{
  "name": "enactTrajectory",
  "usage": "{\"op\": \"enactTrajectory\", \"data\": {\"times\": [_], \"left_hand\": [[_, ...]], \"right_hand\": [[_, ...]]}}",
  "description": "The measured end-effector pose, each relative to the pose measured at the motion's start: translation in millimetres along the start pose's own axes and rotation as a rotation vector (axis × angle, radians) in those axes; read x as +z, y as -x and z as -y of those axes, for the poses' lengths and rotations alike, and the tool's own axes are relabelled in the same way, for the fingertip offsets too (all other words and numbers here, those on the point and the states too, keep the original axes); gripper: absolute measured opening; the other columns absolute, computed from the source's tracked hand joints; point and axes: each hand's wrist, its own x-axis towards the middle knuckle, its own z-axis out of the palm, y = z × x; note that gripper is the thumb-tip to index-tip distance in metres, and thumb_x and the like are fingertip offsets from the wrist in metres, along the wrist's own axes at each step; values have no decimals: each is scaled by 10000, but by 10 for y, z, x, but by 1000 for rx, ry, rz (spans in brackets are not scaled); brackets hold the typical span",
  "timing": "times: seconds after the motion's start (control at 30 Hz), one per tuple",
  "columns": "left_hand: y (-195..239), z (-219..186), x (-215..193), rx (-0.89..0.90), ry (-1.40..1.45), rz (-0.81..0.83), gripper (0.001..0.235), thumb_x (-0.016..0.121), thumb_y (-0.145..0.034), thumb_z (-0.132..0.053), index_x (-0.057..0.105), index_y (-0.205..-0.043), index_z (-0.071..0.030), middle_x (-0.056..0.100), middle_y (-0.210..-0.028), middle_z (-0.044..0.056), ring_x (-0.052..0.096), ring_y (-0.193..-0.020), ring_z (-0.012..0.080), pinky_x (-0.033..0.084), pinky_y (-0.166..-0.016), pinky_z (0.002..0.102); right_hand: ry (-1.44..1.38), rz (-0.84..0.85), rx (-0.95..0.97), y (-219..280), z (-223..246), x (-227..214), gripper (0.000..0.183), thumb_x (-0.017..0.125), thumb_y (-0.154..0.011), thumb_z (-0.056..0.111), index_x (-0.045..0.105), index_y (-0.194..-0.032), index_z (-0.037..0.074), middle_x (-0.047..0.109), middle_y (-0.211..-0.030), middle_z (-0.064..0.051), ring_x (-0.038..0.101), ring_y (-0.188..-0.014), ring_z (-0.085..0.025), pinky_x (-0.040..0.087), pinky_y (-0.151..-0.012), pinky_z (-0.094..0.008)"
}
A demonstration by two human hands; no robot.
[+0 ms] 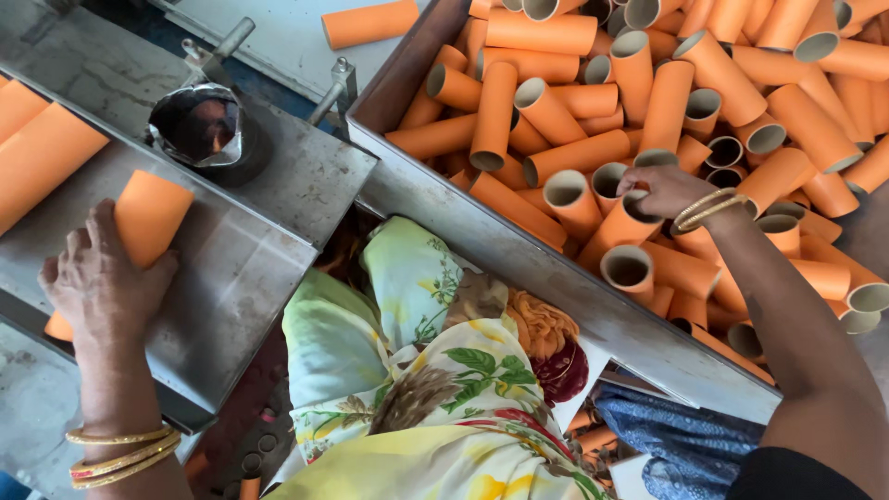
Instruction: The person picks orange cylindrical tubes from a large bin and places them one by one onto a moving conveyor belt. The person handles the tubes by hand, arranging them in a row on the belt as they move along.
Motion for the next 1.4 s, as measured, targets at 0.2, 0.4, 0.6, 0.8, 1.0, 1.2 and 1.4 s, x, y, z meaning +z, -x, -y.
{"op": "enactTrajectory", "data": {"times": [0.2,0.4,0.6,0.8,1.0,1.2,1.4], "left_hand": [[11,-21,-8,-11,20,19,886,850,-754,-470,475,-1480,-129,661,-1238,199,638,-1197,351,392,-1086,537],[47,-26,-27,-3,27,-65,759,842,-809,-443,519,-1418,-125,659,-1248,191,631,-1205,372,376,-1104,565],[61,-51,-179,27,40,-355,671,822,-860,-335,570,-1432,-92,570,-1457,158,573,-1306,341,344,-1105,589],[217,-196,-706,-54,408,-372,591,790,-942,-282,566,-1449,-77,588,-1422,168,571,-1292,377,399,-1073,521],[451,-81,-1367,-25,1085,-231,527,698,-1053,-330,530,-1462,-43,616,-1441,167,579,-1378,322,436,-1170,403],[581,-120,-1579,9,819,74,771,763,-870,-521,513,-1468,-104,542,-1493,189,523,-1379,347,404,-1139,450],[530,-312,-1386,41,202,82,1123,852,-573,-696,460,-1472,-147,546,-1413,197,541,-1285,350,274,-1071,623]], "right_hand": [[143,-45,-145,-51,126,-60,377,641,-821,51,720,-1179,139,716,-1197,-140,654,-1148,-335,495,-1001,-445],[150,-266,-131,556,411,-555,418,625,-840,-11,740,-1193,179,701,-1177,-125,688,-986,-352,551,-877,-482],[-138,-667,-644,929,1271,-1039,469,604,-762,-37,702,-1200,98,714,-1161,-83,649,-1103,-285,533,-972,-424],[-996,-348,-977,387,2702,-671,381,625,-854,19,667,-1231,60,690,-1176,-64,642,-1096,-212,536,-954,-369],[-1248,198,-1138,-169,4034,184,318,646,-947,75,632,-1261,23,666,-1191,-45,635,-1090,-138,539,-936,-314],[-1024,507,-1083,-506,5168,658,273,655,-1010,77,612,-1270,9,669,-1115,-27,674,-1006,-122,602,-781,-303],[-527,215,-906,-466,5473,488,512,702,-893,76,466,-1347,47,704,-1014,-102,738,-667,-258,567,-520,-359]]}}
